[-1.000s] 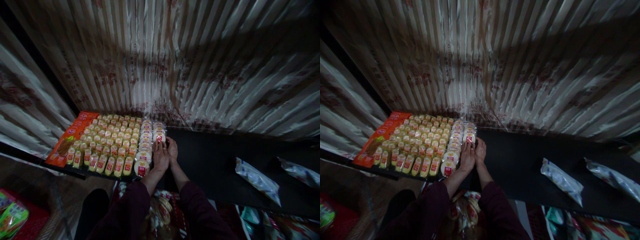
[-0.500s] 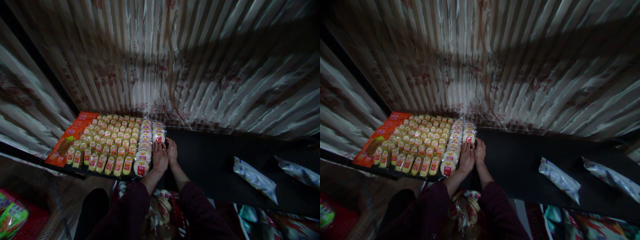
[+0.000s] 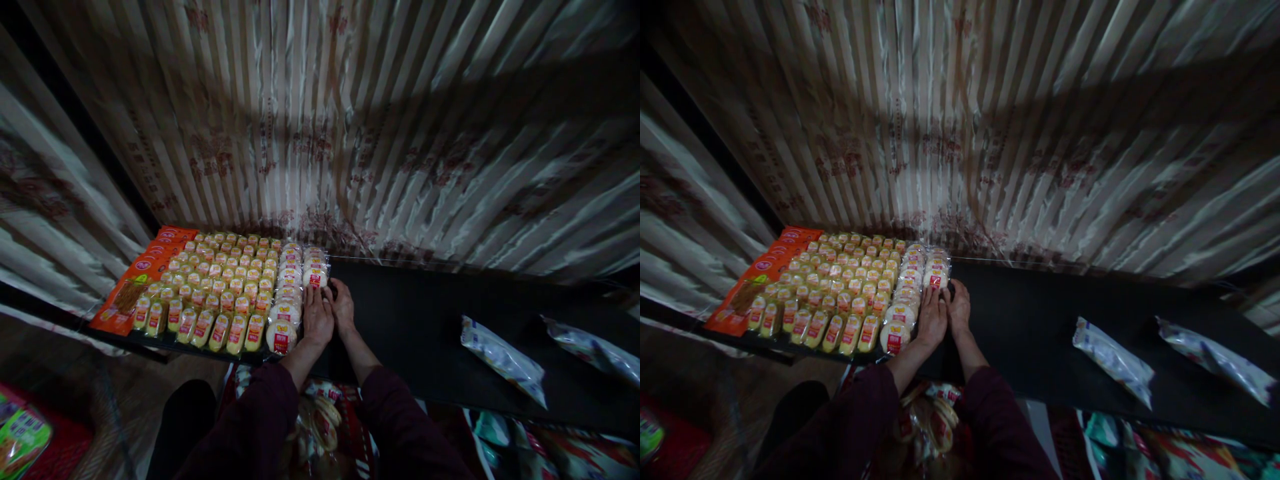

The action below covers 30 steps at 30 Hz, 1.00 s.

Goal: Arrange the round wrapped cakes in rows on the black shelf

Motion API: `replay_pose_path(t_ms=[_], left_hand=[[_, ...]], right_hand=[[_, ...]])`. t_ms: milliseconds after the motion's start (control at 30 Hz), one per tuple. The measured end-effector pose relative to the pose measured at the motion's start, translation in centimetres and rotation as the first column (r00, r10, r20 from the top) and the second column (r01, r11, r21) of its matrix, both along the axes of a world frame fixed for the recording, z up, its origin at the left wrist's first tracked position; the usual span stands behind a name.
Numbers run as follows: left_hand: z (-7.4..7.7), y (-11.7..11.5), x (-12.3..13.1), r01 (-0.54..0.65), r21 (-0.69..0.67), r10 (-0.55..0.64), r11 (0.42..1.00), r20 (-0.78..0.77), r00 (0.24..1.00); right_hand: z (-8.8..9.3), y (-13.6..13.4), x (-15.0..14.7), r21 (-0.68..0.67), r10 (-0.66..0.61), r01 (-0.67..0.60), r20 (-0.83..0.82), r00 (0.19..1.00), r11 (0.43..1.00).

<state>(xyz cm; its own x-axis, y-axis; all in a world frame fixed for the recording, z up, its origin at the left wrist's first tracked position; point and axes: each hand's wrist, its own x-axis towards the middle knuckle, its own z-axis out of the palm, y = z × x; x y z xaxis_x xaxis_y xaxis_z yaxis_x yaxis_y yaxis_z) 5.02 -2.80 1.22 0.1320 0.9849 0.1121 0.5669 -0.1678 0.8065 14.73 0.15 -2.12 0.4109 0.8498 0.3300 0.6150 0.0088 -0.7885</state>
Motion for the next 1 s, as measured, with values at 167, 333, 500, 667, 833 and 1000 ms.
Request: replay_pose_path(t_ms=[167, 333, 500, 667, 833, 1000], left_hand=[[0.0, -0.3, -0.2, 0.004, 0.014, -0.004, 1.000, -0.011, 1.000], [-0.4, -0.5, 0.0, -0.009, -0.015, 0.009, 1.000, 0.009, 1.000], [-0.4, -0.7, 0.0, -0.007, 0.006, 0.007, 1.000, 0.024, 1.000], [-0.3, -1.0, -0.2, 0.011, 0.061, -0.014, 0.998, 0.045, 0.999], [-0.3, -0.8, 0.0, 0.033, 0.069, -0.034, 0.997, 0.015, 0.999], [-0.6, -0.4, 0.4, 0.021, 0.049, -0.022, 0.999, 0.024, 0.999]], right_hand=[[1.6, 0.5, -0.4, -0.106, -0.025, 0.010, -0.139, 0.990, 0.994], [2.1, 1.0, -0.8, -0.120, 0.018, -0.047, -0.232, 0.973, 0.992], [1.5, 1.2, -0.6, -0.069, 0.004, -0.025, -0.286, 0.958, 0.997], [1.0, 2.7, 0.0, -0.027, -0.018, 0.008, -0.390, 0.921, 1.000], [0.8, 4.8, 0.6, -0.048, -0.031, 0.011, -0.432, 0.901, 0.999], [1.0, 5.4, 0.5, -0.056, -0.006, -0.021, -0.447, 0.895, 0.998]])
